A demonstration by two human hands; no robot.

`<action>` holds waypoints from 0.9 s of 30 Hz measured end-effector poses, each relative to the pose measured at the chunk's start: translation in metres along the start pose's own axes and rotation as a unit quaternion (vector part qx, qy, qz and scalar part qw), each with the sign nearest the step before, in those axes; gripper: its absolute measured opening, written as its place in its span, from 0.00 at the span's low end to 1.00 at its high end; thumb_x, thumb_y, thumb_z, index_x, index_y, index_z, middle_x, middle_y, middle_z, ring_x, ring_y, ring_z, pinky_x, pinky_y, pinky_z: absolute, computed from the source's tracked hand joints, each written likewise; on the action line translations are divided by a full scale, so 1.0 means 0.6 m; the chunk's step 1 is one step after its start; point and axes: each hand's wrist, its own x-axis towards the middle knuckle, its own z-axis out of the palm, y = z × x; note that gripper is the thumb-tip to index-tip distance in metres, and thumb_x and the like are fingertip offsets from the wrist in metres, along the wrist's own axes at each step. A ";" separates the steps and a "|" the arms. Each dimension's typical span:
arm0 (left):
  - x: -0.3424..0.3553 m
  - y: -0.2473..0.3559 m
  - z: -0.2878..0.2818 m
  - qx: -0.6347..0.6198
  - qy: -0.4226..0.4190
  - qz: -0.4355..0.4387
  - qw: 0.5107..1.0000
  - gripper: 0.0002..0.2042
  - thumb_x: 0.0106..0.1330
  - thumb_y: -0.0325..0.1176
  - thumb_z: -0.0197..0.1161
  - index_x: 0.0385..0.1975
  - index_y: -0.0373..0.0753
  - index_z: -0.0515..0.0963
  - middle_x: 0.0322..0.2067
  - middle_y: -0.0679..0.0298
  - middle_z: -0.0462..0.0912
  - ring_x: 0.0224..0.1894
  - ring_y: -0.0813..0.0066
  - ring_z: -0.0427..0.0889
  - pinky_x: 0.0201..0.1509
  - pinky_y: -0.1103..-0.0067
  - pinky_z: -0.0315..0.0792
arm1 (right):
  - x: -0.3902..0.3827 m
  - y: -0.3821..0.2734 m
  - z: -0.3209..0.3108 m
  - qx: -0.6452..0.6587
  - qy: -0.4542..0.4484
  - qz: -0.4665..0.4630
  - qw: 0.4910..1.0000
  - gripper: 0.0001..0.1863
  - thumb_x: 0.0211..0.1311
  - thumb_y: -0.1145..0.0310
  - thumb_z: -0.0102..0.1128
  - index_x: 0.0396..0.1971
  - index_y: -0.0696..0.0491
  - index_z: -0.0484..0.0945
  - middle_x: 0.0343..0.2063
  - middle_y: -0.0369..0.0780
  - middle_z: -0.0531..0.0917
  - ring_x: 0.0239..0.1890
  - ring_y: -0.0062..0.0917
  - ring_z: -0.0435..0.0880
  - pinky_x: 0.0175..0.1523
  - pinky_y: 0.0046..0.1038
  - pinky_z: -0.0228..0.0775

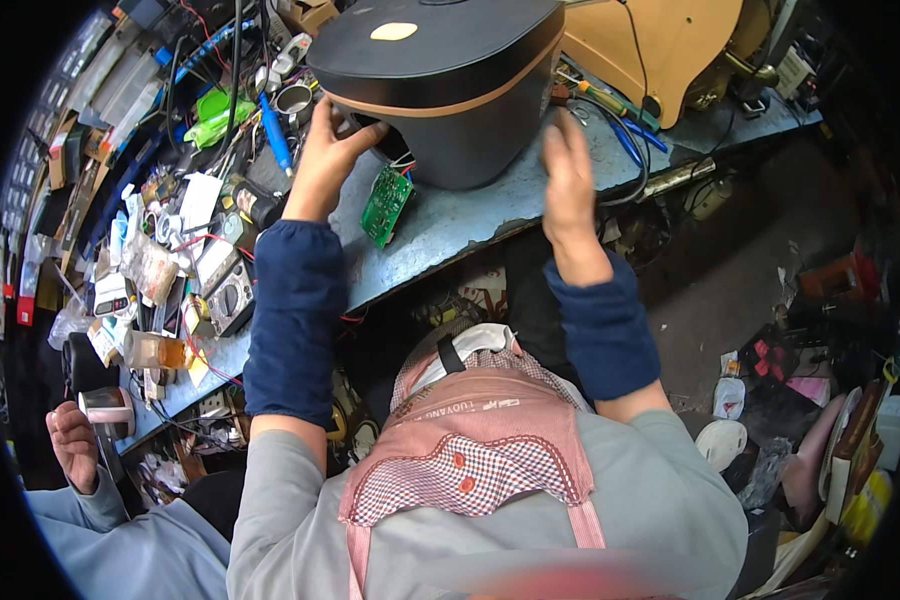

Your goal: The person uses multimeter probes to test points on a green circuit board, then connects a power cable to a black appliance and tests the board again. They handle the board and power cord throughout the process.

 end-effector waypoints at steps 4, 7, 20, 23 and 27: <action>0.028 -0.067 -0.008 0.186 0.099 0.096 0.973 0.24 0.66 0.27 0.71 0.61 0.30 0.76 0.53 0.46 0.90 0.57 0.55 0.90 0.63 0.67 0.80 | -0.005 0.033 0.065 -0.012 -0.041 -0.051 0.998 0.50 0.83 0.43 0.59 0.82 0.70 0.54 0.83 0.62 0.59 0.85 0.52 0.58 0.88 0.43 0.47; -0.014 -0.071 -0.026 0.226 0.115 0.107 0.961 0.21 0.66 0.24 0.69 0.59 0.30 0.77 0.50 0.45 0.90 0.54 0.53 0.91 0.61 0.65 0.81 | -0.077 0.018 0.078 -0.103 -0.042 -0.044 0.993 0.56 0.80 0.39 0.61 0.83 0.72 0.51 0.83 0.69 0.49 0.87 0.61 0.48 0.89 0.48 0.41; -0.061 -0.019 0.003 0.282 0.249 0.013 0.927 0.33 0.60 0.34 0.79 0.61 0.24 0.71 0.53 0.37 0.88 0.58 0.42 0.90 0.63 0.61 0.81 | 0.063 0.053 0.140 0.071 -0.128 0.040 0.988 0.51 0.83 0.40 0.58 0.81 0.72 0.57 0.78 0.57 0.71 0.82 0.42 0.67 0.84 0.33 0.55; -0.058 -0.019 0.002 0.218 0.232 0.015 0.948 0.38 0.61 0.36 0.81 0.66 0.22 0.70 0.57 0.37 0.86 0.60 0.47 0.89 0.64 0.64 0.81 | 0.087 0.057 0.112 -0.025 -0.134 0.033 0.990 0.35 0.79 0.52 0.67 0.71 0.65 0.75 0.70 0.51 0.80 0.71 0.35 0.79 0.76 0.32 0.68; -0.139 -0.035 -0.029 0.045 0.228 -0.008 0.973 0.41 0.68 0.29 0.77 0.78 0.25 0.62 0.68 0.41 0.76 0.65 0.59 0.84 0.65 0.68 0.81 | -0.039 0.020 -0.017 -0.207 0.036 -0.293 0.933 0.21 0.66 0.81 0.73 0.59 0.60 0.86 0.57 0.47 0.87 0.58 0.38 0.88 0.65 0.35 0.79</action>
